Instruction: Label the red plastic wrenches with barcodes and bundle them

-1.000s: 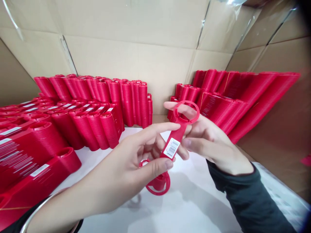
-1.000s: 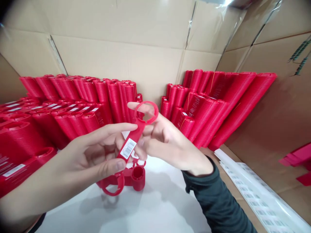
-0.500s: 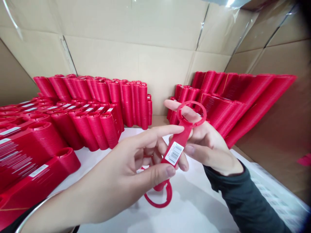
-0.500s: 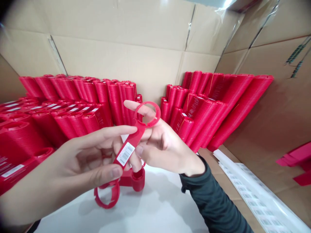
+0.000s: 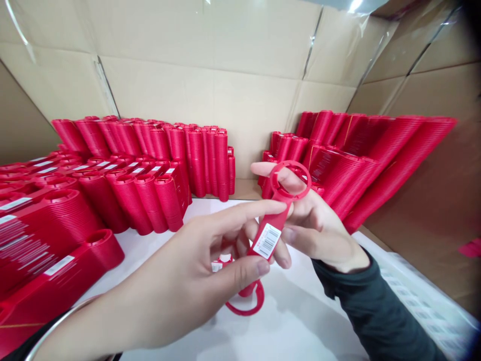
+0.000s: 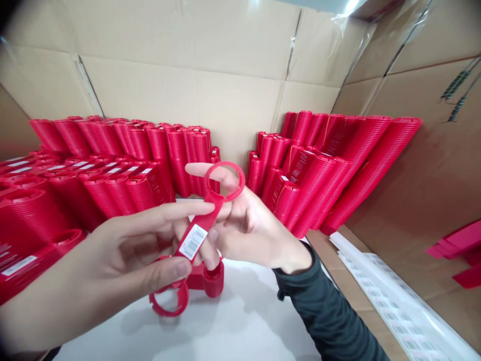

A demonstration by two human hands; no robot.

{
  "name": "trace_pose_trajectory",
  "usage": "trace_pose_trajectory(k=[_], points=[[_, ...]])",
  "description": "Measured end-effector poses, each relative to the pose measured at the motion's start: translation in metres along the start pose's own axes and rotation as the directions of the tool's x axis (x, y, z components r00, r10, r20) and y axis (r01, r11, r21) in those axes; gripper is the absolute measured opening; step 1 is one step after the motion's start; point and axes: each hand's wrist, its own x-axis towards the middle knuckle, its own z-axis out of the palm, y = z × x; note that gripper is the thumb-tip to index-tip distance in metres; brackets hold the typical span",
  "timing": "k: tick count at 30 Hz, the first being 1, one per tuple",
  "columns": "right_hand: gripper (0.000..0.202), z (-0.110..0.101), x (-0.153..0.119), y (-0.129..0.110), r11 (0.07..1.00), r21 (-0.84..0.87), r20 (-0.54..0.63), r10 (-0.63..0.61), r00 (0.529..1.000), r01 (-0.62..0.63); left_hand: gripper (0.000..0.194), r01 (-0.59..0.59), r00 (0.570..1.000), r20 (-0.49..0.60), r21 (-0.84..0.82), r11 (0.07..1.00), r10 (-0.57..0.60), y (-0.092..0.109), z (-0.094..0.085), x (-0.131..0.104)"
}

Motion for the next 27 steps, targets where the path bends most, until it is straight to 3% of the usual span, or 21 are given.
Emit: trace_pose_trajectory(k=[14,20,27], points=[[0.053,-0.0008,0.0038,0.0008,0.996,0.066,0.03,0.058,0.998,-0.06,0.051,-0.051,0.997,-0.031,0.317,0.947,0.064,0.0019,-0.0002,0.0007],[0.055,0.0024,0.0056,-0.001,0.995,0.047,0.009,0.087,0.996,-0.087,0.053,-0.047,0.998,-0.011,0.335,0.941,0.054,0.0023,0.0003,0.0008],[0.049,0.0001,0.0035,-0.0055,0.993,0.029,0.079,0.114,0.99,-0.117,0.053,-0.059,0.998,-0.001,0.32,0.946,0.063,0.0018,0.0012,-0.0018]])
